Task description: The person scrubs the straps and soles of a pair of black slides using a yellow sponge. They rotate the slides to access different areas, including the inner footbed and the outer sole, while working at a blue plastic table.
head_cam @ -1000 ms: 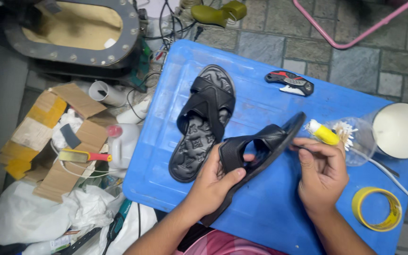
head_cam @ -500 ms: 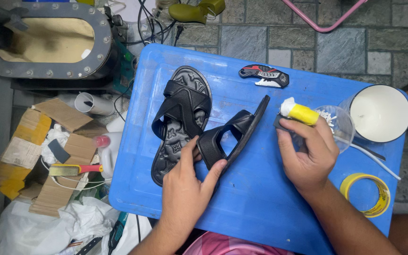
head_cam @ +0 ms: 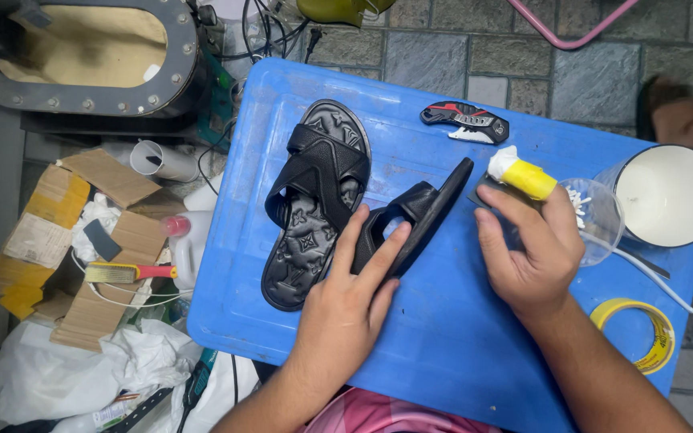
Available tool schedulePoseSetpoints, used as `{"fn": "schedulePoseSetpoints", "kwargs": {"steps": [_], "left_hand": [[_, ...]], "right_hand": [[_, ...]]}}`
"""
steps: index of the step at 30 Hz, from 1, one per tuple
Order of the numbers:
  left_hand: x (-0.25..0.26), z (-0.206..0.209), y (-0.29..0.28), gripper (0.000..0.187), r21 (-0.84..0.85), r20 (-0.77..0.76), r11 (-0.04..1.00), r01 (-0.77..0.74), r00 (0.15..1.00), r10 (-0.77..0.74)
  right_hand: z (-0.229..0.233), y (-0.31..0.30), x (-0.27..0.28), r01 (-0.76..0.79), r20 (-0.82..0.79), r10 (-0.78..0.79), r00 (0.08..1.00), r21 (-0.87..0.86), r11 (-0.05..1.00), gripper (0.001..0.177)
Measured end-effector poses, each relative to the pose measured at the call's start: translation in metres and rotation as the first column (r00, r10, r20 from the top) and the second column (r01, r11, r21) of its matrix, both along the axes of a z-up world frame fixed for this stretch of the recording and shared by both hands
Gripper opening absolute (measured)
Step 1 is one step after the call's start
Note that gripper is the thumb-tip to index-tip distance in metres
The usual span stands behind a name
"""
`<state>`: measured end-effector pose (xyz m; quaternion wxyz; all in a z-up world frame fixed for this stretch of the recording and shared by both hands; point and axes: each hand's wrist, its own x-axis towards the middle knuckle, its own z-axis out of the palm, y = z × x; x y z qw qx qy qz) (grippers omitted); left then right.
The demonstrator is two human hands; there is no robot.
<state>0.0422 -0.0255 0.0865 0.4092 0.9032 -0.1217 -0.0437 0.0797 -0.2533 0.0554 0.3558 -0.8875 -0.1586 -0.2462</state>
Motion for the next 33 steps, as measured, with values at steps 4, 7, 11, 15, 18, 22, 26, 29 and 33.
{"fn": "schedulePoseSetpoints", "kwargs": {"steps": [4, 7, 11, 15, 18, 22, 26, 29, 33], "left_hand": [[0.005, 0.002, 0.008, 0.067, 0.005, -0.001, 0.999, 0.045, 0.999, -0.045], [0.006, 0.001, 0.008, 0.065, -0.02, -0.039, 1.0, 0.019, 0.999, -0.019], [0.006, -0.001, 0.009, 0.062, -0.075, -0.082, 0.997, -0.015, 0.997, 0.009], [0.004, -0.002, 0.01, 0.06, -0.099, -0.041, 0.995, -0.018, 0.999, 0.014], [0.003, -0.003, 0.009, 0.06, -0.087, -0.038, 0.996, -0.012, 0.999, 0.008], [0.002, -0.003, 0.009, 0.059, -0.07, -0.006, 0.998, -0.002, 1.0, 0.002], [-0.001, -0.004, 0.008, 0.055, -0.072, -0.043, 0.997, -0.017, 0.999, 0.014], [0.001, -0.003, 0.007, 0.052, -0.056, -0.061, 0.998, -0.016, 0.998, 0.013], [-0.001, -0.005, 0.007, 0.057, -0.062, -0.023, 0.998, -0.006, 1.0, 0.004]], "right_hand": [[-0.002, 0.002, -0.006, -0.016, 0.009, 0.016, 1.0, -0.04, 0.999, 0.027], [-0.006, 0.006, -0.008, -0.043, 0.011, 0.044, 0.999, -0.07, 0.997, 0.029], [-0.012, 0.006, -0.007, -0.063, 0.027, 0.068, 0.997, -0.141, 0.988, 0.032], [-0.015, 0.013, -0.012, -0.097, 0.074, 0.117, 0.99, -0.239, 0.966, 0.033], [-0.012, 0.019, -0.014, -0.269, 0.081, 0.309, 0.948, -0.32, 0.908, 0.033], [-0.001, 0.017, -0.008, -0.297, 0.1, 0.362, 0.927, -0.393, 0.87, 0.031], [0.005, 0.016, -0.008, -0.247, 0.07, 0.301, 0.951, -0.414, 0.876, 0.034], [0.002, 0.018, -0.01, -0.384, 0.056, 0.447, 0.893, -0.425, 0.82, 0.035], [0.0, 0.016, -0.015, -0.248, 0.084, 0.304, 0.949, -0.393, 0.885, 0.033]]}}
